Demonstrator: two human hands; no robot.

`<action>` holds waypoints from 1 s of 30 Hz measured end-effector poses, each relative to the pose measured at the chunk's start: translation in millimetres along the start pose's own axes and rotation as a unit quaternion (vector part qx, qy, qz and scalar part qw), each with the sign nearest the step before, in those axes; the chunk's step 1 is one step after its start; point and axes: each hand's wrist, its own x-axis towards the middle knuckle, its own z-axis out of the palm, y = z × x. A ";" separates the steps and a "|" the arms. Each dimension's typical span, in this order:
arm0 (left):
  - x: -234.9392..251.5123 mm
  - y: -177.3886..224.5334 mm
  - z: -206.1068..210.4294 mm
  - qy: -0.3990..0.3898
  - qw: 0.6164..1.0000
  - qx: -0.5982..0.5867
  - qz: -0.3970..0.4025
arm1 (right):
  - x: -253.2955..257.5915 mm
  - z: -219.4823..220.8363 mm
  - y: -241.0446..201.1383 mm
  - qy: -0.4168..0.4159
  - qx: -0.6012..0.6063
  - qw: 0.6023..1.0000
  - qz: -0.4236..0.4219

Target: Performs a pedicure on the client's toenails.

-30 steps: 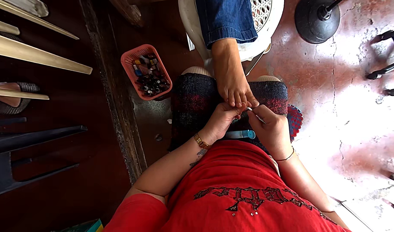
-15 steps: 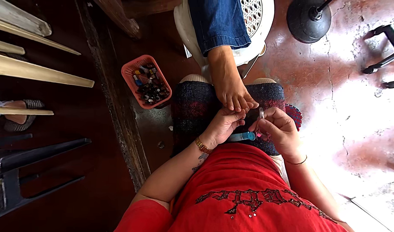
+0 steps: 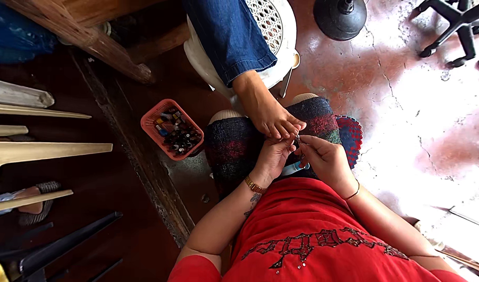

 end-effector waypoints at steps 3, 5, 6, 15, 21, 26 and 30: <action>3.1 -1.6 -0.3 -0.001 1.000 -0.003 0.000 | 0.5 -0.2 -1.9 0.003 0.002 1.000 0.007; 4.5 -2.0 0.3 -0.004 1.000 0.006 0.002 | 0.8 0.2 -3.7 0.007 0.007 1.000 0.022; 5.1 -2.3 1.1 -0.002 1.000 0.008 0.003 | 1.0 0.4 -4.6 0.010 0.010 0.999 0.030; 9.0 -4.9 2.0 -0.003 1.000 0.028 0.003 | 2.2 0.9 -8.7 0.013 0.010 0.998 0.060; 9.6 -5.3 1.5 -0.011 1.000 0.028 0.006 | 2.8 0.5 -13.1 0.011 0.005 0.997 0.079; 10.2 -5.2 1.2 -0.013 1.000 0.025 0.006 | 3.0 1.5 -14.0 0.016 -0.008 0.998 0.067; 10.2 -4.7 1.7 -0.013 0.999 0.033 0.011 | 1.0 5.8 -7.8 0.035 -0.087 0.995 0.015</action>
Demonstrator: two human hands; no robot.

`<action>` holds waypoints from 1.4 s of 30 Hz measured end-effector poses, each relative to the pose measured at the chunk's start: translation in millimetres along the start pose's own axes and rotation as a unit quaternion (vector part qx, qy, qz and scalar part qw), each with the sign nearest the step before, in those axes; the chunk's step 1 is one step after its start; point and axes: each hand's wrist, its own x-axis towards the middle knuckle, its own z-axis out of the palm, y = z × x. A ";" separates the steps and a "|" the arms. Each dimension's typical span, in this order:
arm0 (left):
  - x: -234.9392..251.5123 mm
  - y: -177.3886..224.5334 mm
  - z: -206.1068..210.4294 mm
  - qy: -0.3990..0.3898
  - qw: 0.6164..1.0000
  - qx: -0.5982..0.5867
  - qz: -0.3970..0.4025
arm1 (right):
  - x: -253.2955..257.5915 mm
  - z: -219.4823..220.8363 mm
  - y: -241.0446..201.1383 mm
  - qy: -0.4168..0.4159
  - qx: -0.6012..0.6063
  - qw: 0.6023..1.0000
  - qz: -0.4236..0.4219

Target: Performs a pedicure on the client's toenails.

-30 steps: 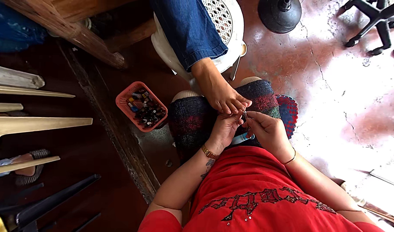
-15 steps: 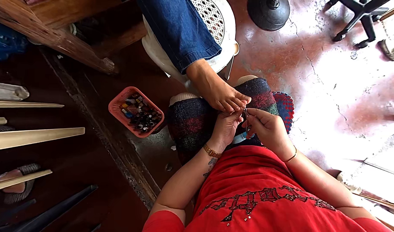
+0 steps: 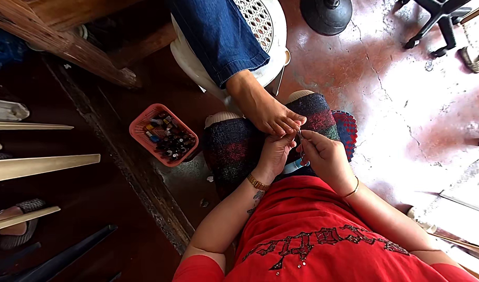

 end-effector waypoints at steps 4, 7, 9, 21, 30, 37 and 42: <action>0.4 -0.4 -0.3 -0.004 1.000 0.002 0.003 | -0.6 4.6 0.6 0.025 -0.083 0.996 -0.034; 0.7 0.2 0.0 0.002 1.000 -0.003 -0.002 | 0.4 6.7 -1.2 0.051 -0.151 0.984 -0.074; 0.4 0.0 -0.2 0.003 1.000 -0.008 -0.005 | 1.0 9.7 -1.7 0.067 -0.184 0.976 -0.096; 0.8 0.2 2.1 0.030 0.999 0.011 -0.012 | 6.1 19.9 6.2 0.090 -0.267 0.952 -0.121; 1.9 -0.3 2.1 0.023 1.000 -0.002 -0.015 | 6.0 22.9 9.3 0.082 -0.246 0.961 -0.099; 2.1 1.1 4.9 0.041 0.998 -0.016 -0.034 | 5.9 23.2 9.0 0.087 -0.236 0.963 -0.092; 1.7 1.2 4.6 0.039 0.999 -0.019 -0.033 | 5.7 24.3 11.0 0.091 -0.228 0.965 -0.091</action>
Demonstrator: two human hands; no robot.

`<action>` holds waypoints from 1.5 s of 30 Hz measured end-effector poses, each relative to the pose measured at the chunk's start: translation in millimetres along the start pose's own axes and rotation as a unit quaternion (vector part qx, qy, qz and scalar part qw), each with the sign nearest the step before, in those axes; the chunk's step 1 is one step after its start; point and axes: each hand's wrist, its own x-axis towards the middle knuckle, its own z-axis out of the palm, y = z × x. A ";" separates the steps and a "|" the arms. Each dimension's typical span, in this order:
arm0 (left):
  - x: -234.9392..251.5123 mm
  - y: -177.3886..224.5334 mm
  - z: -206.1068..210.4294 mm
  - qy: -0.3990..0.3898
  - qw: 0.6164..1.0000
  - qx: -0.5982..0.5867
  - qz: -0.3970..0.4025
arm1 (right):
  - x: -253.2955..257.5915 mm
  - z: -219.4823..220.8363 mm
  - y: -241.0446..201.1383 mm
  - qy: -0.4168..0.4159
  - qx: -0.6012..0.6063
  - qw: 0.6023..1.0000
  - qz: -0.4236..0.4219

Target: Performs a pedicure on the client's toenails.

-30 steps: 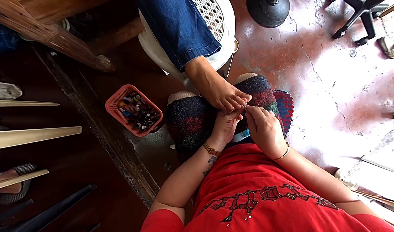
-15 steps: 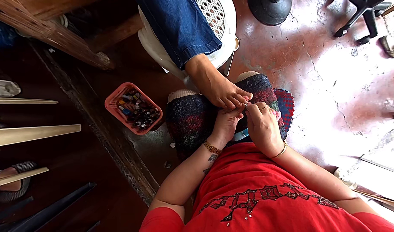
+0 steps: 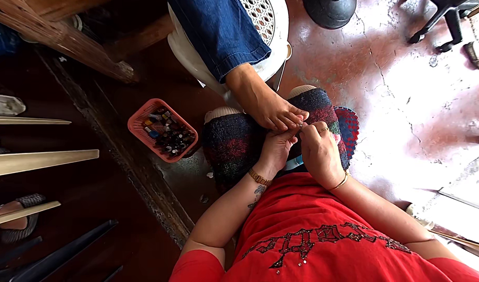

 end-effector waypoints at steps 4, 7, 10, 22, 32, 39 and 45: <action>0.1 0.3 0.0 0.002 1.000 0.010 -0.004 | 1.2 -0.8 0.0 0.002 0.010 1.000 -0.003; 0.5 0.3 0.1 0.007 1.000 0.014 -0.007 | 2.3 -1.6 -0.2 0.002 0.018 1.000 -0.003; 0.6 0.3 0.4 0.008 1.000 0.006 -0.008 | 3.5 -2.4 2.4 -0.001 0.046 0.999 -0.009; 1.7 -1.5 -0.8 0.004 1.000 0.013 -0.006 | 11.7 -21.1 19.8 0.002 0.091 0.995 -0.031; 0.4 -1.1 0.0 0.006 0.999 0.037 -0.001 | 12.8 -27.7 6.8 -0.043 0.133 0.989 0.055; -0.3 -1.0 0.4 0.013 0.999 0.048 -0.002 | 14.2 -32.7 2.6 -0.082 0.174 0.976 0.107; -1.8 0.2 0.6 0.004 0.998 0.067 0.001 | 15.1 -31.1 -5.0 -0.061 0.087 0.991 0.083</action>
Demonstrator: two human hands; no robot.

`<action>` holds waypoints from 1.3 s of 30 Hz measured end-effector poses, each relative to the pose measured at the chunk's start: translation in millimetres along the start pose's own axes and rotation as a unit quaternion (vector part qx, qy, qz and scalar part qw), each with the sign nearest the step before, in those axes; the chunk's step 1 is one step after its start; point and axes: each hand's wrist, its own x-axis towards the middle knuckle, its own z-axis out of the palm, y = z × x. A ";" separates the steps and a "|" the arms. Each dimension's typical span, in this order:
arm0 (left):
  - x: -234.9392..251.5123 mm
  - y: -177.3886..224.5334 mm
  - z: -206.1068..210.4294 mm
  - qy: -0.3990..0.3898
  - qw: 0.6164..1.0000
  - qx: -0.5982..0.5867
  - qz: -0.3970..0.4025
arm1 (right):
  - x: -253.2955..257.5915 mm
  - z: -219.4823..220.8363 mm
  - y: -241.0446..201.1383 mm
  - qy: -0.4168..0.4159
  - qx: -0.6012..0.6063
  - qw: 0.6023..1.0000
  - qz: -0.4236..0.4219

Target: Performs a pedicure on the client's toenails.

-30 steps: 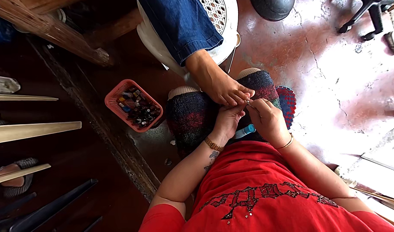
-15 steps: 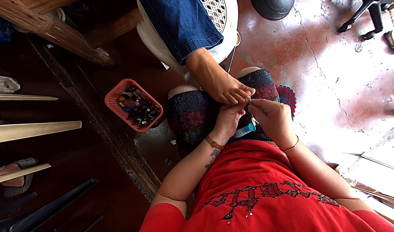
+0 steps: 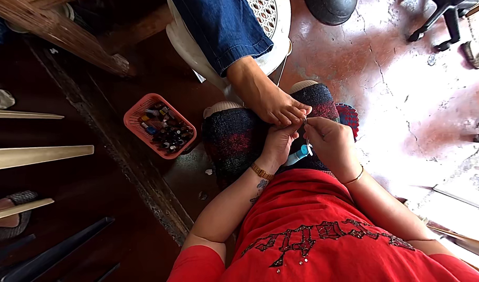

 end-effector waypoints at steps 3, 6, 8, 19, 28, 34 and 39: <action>-1.3 -3.0 -5.2 -0.018 1.000 0.023 0.013 | -0.3 4.5 -2.7 0.029 -0.067 0.996 -0.044; -0.6 -2.1 -4.4 -0.022 0.999 0.019 0.013 | 1.0 8.7 -2.4 0.042 -0.093 0.993 -0.064; -0.1 -1.9 -2.8 -0.017 1.000 0.014 0.012 | 1.4 10.3 -2.3 0.042 -0.100 0.992 -0.064; -1.8 -0.5 -1.7 -0.010 1.000 0.024 0.015 | -0.2 16.8 -6.8 0.045 -0.121 0.991 -0.045; -2.4 -1.2 -1.9 -0.008 0.999 0.032 0.018 | -2.1 19.2 -3.6 0.040 -0.108 0.992 -0.042; -2.6 -0.8 -1.2 -0.007 0.999 0.045 0.020 | -1.7 19.0 -2.4 0.043 -0.097 0.993 -0.056; -2.5 -1.8 -2.1 -0.008 0.999 0.036 0.021 | -2.2 18.2 -1.1 0.043 -0.071 0.995 -0.054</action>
